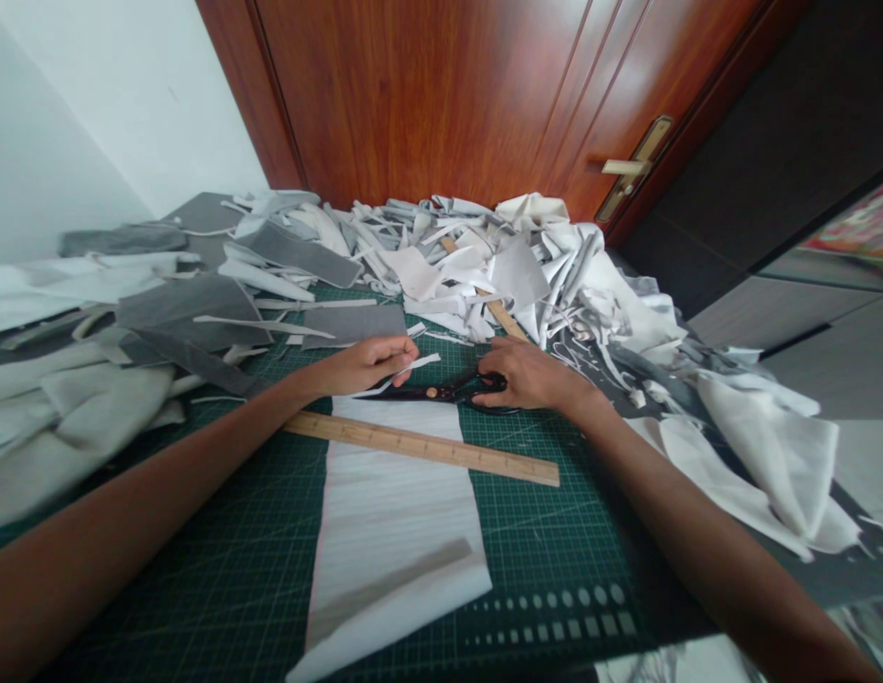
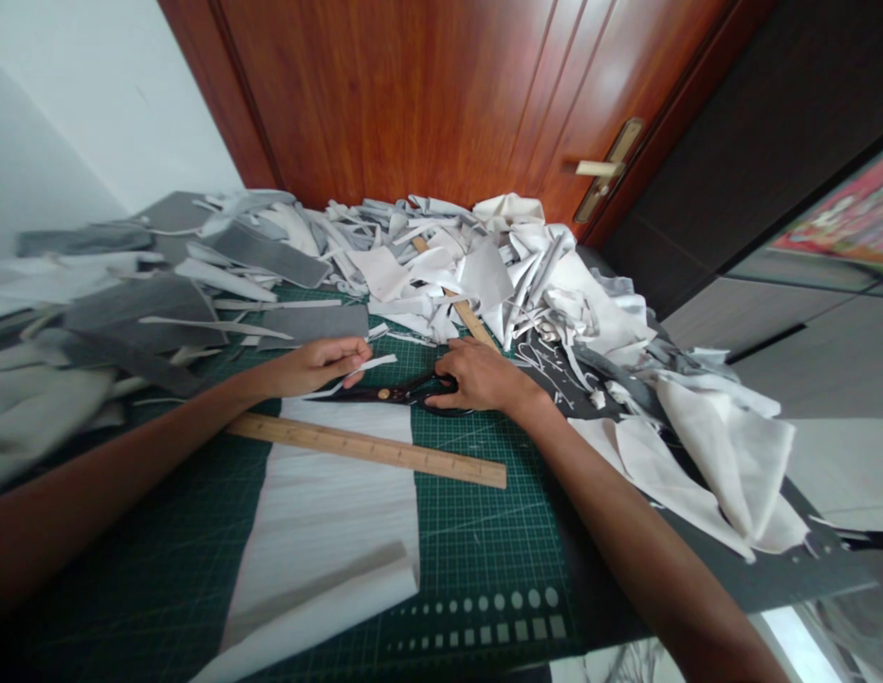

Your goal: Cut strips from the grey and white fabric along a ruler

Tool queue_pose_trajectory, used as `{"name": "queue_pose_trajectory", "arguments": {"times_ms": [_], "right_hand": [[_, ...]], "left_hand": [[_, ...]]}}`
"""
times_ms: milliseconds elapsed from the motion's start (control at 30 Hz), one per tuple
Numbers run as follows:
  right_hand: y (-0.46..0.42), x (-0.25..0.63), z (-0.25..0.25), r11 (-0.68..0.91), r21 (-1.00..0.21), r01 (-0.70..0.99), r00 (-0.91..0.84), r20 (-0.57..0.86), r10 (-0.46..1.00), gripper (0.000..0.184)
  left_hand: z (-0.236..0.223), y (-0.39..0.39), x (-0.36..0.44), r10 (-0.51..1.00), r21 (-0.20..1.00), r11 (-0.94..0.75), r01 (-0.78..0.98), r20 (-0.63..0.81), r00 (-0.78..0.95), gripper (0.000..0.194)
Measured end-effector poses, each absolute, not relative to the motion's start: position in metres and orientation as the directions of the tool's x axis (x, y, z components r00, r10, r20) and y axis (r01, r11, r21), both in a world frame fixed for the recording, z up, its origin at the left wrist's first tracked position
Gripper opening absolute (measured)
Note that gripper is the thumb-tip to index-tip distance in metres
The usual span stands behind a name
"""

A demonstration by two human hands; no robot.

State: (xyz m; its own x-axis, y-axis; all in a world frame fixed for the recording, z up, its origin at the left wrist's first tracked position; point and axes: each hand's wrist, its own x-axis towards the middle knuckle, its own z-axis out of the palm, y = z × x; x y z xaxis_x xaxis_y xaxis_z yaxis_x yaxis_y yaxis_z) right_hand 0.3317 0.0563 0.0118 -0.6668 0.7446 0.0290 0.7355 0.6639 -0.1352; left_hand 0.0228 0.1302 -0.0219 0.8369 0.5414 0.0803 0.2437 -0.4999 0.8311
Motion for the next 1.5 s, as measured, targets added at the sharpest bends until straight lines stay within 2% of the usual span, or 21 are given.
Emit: {"name": "queue_pose_trajectory", "arguments": {"times_ms": [600,933,1267,1500], "right_hand": [[0.058,0.334,0.009,0.677,-0.125,0.726,-0.678,0.042,0.734,0.039],[0.057,0.333,0.011,0.686,-0.105,0.72,-0.688,0.024,0.725,0.039],[0.059,0.333,0.009,0.68,-0.128,0.722,-0.684,0.02,0.729,0.04],[0.058,0.333,0.01,0.685,-0.102,0.722,-0.686,0.027,0.727,0.04]], "left_hand": [[-0.018,0.13,0.025,0.565,0.813,-0.516,0.269,0.087,0.821,0.039],[-0.019,0.132,0.025,0.57,0.841,-0.509,0.182,0.171,0.803,0.05],[-0.026,0.135,0.024,0.564,0.897,-0.434,0.083,0.199,0.802,0.049],[-0.03,0.139,0.023,0.587,0.926,-0.377,0.035,0.209,0.782,0.049]]}}
